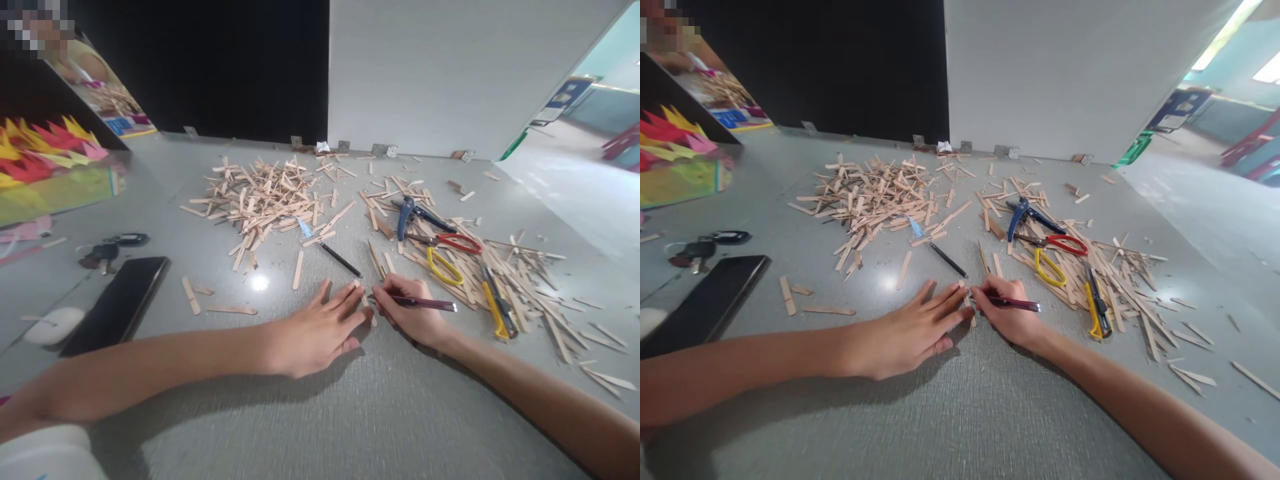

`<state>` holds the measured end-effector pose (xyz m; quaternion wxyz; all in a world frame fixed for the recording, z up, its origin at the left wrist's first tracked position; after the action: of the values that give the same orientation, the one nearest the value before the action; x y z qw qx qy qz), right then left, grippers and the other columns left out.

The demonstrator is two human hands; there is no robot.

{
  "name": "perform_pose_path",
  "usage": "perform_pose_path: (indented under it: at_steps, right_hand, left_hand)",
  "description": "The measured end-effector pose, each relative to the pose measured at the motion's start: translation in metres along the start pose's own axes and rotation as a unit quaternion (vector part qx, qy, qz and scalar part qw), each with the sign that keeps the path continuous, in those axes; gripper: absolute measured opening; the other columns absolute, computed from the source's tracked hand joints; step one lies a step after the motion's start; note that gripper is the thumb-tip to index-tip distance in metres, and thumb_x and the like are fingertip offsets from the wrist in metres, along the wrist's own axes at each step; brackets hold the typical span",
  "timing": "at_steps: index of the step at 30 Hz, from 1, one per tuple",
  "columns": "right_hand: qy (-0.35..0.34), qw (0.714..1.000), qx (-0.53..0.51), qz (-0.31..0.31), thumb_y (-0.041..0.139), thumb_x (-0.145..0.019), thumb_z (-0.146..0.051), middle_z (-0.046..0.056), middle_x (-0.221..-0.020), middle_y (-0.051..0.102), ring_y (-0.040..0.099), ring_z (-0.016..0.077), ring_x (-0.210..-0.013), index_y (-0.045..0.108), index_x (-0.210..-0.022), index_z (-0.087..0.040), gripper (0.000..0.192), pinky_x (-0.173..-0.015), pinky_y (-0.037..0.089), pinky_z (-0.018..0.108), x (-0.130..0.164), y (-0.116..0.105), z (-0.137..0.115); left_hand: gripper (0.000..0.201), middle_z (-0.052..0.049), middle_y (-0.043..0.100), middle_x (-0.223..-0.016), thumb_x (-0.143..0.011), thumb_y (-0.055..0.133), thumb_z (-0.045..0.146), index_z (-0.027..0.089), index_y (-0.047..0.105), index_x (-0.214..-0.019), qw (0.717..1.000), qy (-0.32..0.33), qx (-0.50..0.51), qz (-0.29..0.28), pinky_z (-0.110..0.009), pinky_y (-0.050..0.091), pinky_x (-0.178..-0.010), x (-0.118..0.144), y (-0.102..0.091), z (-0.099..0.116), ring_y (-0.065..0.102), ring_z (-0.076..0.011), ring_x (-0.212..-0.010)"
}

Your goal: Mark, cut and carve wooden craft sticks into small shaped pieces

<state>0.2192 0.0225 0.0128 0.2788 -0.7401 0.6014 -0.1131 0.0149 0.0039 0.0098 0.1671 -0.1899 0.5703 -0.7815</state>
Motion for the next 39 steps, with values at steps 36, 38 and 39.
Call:
perform_pose_path:
  at_steps: [36, 38, 39]
  right_hand:
    - [-0.079, 0.993, 0.082, 0.024, 0.046, -0.109, -0.063, -0.005, -0.052, 0.041, 0.036, 0.0114, -0.047, 0.04, -0.062, -0.026, 0.06, -0.047, 0.033, 0.027, 0.002, 0.003, -0.005]
    - [-0.084, 0.992, 0.089, 0.02, 0.046, -0.11, -0.061, -0.005, -0.053, 0.042, 0.036, 0.0113, -0.047, 0.04, -0.064, -0.026, 0.058, -0.048, 0.033, 0.027, 0.003, 0.002, -0.005]
    - [-0.088, 0.992, 0.092, 0.013, 0.046, -0.11, -0.06, -0.005, -0.054, 0.043, 0.036, 0.0113, -0.048, 0.04, -0.064, -0.026, 0.057, -0.048, 0.033, 0.027, 0.003, 0.002, -0.005]
  left_hand:
    - [0.082, -0.026, 0.03, -0.175, -0.111, 0.041, 0.062, 0.012, 0.023, -0.173, 0.996, 0.042, 0.033, 0.077, -0.068, 0.024, -0.13, -0.01, 0.01, 0.003, 0.018, -0.0447, -0.166]
    - [0.083, -0.028, 0.033, -0.174, -0.11, 0.041, 0.063, 0.011, 0.025, -0.172, 0.996, 0.049, 0.022, 0.077, -0.069, 0.023, -0.129, -0.011, 0.009, 0.003, 0.021, -0.0463, -0.165]
    - [0.083, -0.028, 0.034, -0.173, -0.109, 0.041, 0.063, 0.011, 0.027, -0.172, 0.996, 0.051, 0.015, 0.077, -0.07, 0.022, -0.129, -0.011, 0.008, 0.003, 0.022, -0.047, -0.165]
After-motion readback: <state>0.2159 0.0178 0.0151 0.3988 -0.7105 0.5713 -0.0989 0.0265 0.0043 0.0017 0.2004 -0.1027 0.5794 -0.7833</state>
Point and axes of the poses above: each hand's wrist, its own x-axis away from the middle knuckle, its own y-axis out of the palm, z = x × y, the point moved 3 cm from there along -x, towards the middle knuckle
